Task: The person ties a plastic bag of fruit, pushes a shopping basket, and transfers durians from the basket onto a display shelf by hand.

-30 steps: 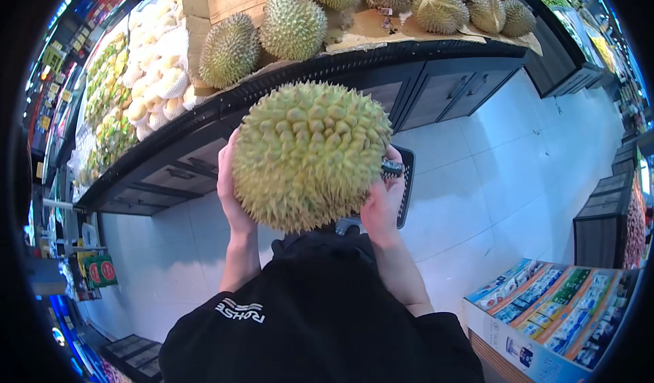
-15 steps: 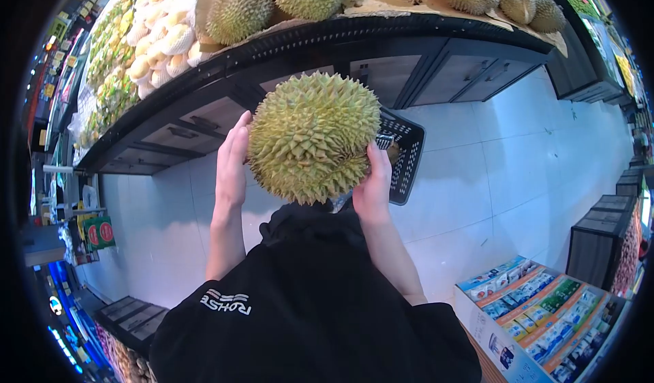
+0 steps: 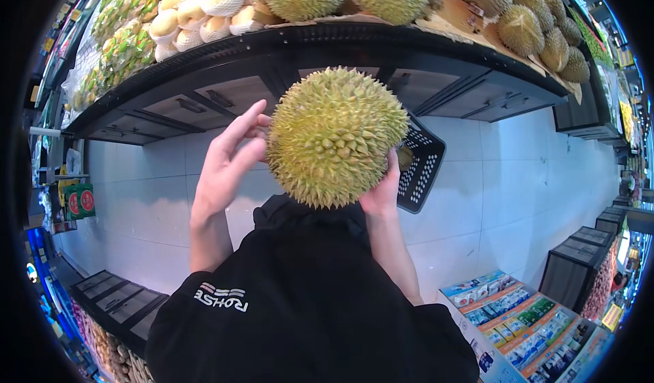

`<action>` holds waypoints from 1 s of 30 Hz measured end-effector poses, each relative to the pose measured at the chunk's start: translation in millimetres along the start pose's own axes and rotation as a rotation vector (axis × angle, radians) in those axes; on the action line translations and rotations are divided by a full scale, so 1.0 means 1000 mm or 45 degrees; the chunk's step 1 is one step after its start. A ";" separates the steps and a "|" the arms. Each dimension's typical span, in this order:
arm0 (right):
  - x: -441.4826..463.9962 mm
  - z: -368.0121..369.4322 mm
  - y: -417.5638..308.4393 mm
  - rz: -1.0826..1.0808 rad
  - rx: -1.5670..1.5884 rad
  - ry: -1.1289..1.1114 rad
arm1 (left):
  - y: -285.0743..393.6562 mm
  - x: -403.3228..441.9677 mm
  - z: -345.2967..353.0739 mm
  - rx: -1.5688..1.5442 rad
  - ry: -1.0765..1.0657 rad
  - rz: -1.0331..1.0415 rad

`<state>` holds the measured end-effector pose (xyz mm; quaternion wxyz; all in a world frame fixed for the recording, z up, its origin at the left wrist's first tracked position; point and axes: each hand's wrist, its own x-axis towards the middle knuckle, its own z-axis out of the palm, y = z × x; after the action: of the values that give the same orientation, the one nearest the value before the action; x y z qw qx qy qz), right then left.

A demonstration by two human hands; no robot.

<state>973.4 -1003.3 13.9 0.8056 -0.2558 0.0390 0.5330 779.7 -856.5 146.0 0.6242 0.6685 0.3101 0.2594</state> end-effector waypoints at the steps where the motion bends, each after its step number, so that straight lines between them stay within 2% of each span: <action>1: 0.006 0.009 0.011 0.002 -0.010 -0.006 | 0.007 0.000 -0.010 0.123 0.032 0.024; 3: 0.015 0.025 0.032 -0.002 0.000 -0.032 | 0.008 0.002 -0.033 0.304 0.061 0.057; 10: 0.036 0.047 0.086 -0.104 -0.064 0.066 | -0.001 0.005 -0.107 0.342 -0.034 -0.008; 13: 0.040 0.057 0.090 -0.131 -0.124 0.122 | -0.020 0.006 -0.124 0.238 -0.050 -0.008; 18: 0.052 0.071 0.097 -0.142 -0.278 0.182 | -0.058 -0.001 -0.146 -0.239 0.022 -0.124; 23: 0.062 0.094 0.107 -0.113 -0.518 0.289 | -0.085 -0.010 -0.160 -0.345 0.071 -0.123; 26: 0.064 0.096 0.117 -0.101 -0.596 0.256 | -0.096 -0.015 -0.168 -0.337 0.138 -0.242; 30: 0.069 0.104 0.125 -0.086 -0.645 0.227 | -0.102 -0.017 -0.174 -0.316 0.182 -0.245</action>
<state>870.9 -861.0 34.4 0.7267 -0.4963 -0.0332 0.4739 631.5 -748.9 60.5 0.7003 0.5334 0.3817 0.2817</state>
